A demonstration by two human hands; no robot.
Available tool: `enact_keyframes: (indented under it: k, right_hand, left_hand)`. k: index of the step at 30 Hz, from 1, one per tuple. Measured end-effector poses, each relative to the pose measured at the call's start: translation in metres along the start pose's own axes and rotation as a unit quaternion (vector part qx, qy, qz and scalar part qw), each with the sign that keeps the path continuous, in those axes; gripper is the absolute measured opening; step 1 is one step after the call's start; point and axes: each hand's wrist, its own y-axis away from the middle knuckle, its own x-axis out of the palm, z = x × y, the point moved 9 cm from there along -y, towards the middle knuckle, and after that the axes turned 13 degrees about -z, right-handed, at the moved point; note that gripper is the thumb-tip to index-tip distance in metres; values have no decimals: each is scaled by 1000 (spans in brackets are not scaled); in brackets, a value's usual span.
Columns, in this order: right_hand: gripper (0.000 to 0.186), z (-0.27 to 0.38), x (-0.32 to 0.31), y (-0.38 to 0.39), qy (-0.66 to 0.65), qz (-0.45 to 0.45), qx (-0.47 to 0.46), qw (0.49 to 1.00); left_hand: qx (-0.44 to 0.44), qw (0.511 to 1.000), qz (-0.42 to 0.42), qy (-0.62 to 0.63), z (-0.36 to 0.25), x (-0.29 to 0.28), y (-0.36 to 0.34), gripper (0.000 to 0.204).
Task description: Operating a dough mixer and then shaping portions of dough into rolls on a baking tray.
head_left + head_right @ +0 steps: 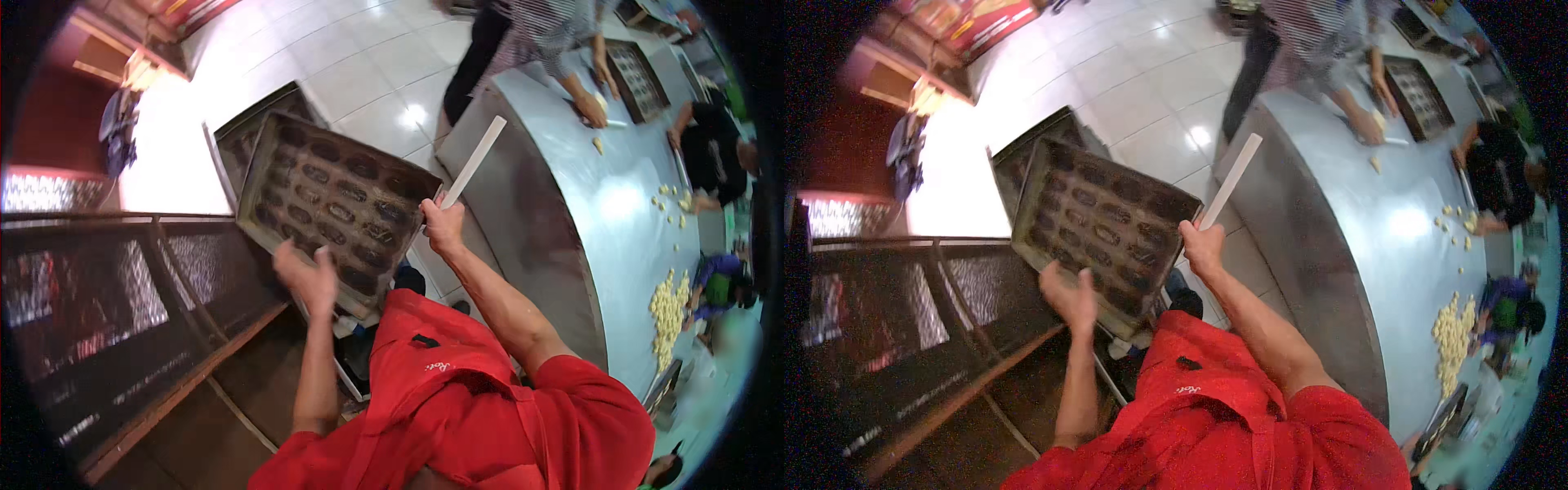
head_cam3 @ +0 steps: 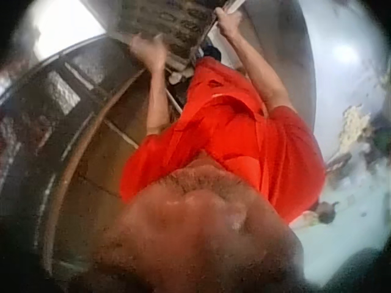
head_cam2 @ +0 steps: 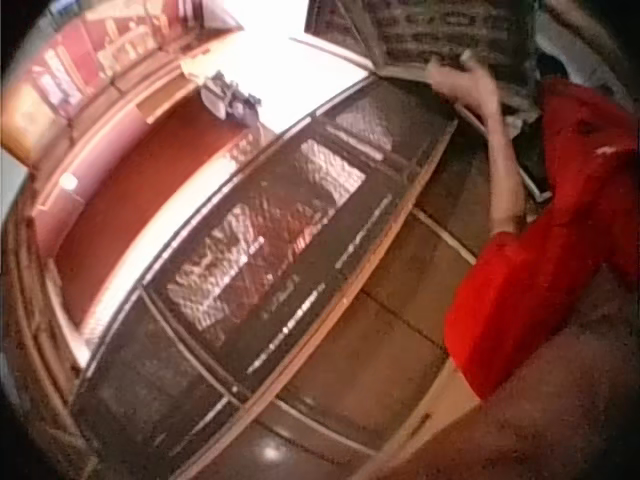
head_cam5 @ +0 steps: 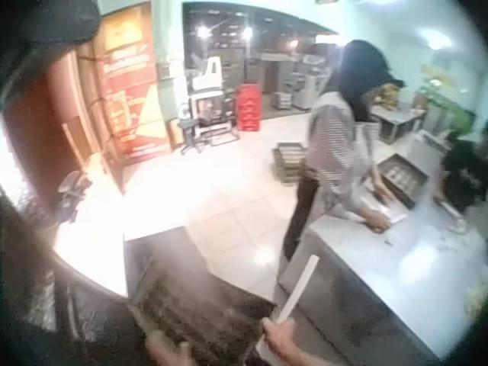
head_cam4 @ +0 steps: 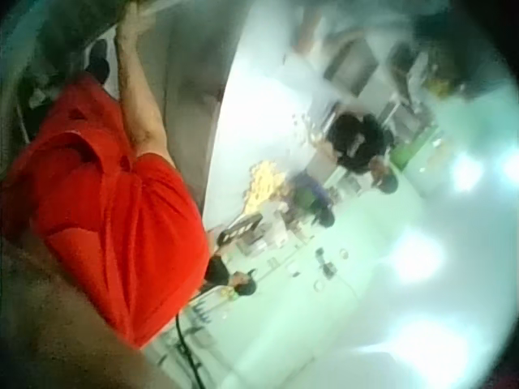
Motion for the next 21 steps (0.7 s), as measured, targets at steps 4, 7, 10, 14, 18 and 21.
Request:
enact_keyframes:
  k: [4, 7, 10, 14, 18, 21]
  right_hand:
    - [35, 44, -102, -30, -79, 61, -54, 994]
    - [35, 54, -232, -58, -103, 10, -140, 985]
    - [30, 35, -379, -54, -130, -92, -109, 981]
    - [21, -43, -608, -4, -166, -288, -118, 936]
    - [23, -167, -782, 124, -270, -461, -56, 843]
    - [25, -262, -848, 223, -380, -516, -16, 768]
  left_hand:
    - [-535, 774, 137, 309, 128, 63, 63, 85]
    - [-602, 630, 270, 411, 71, 95, 129, 66]
    - [-489, 642, 438, 396, 51, 130, 213, 49]
    - [-306, 683, 550, 371, -62, 141, 308, 51]
    - [-183, 636, 678, 321, -225, 100, 423, 33]
    - [-80, 592, 767, 233, -288, 100, 527, 42]
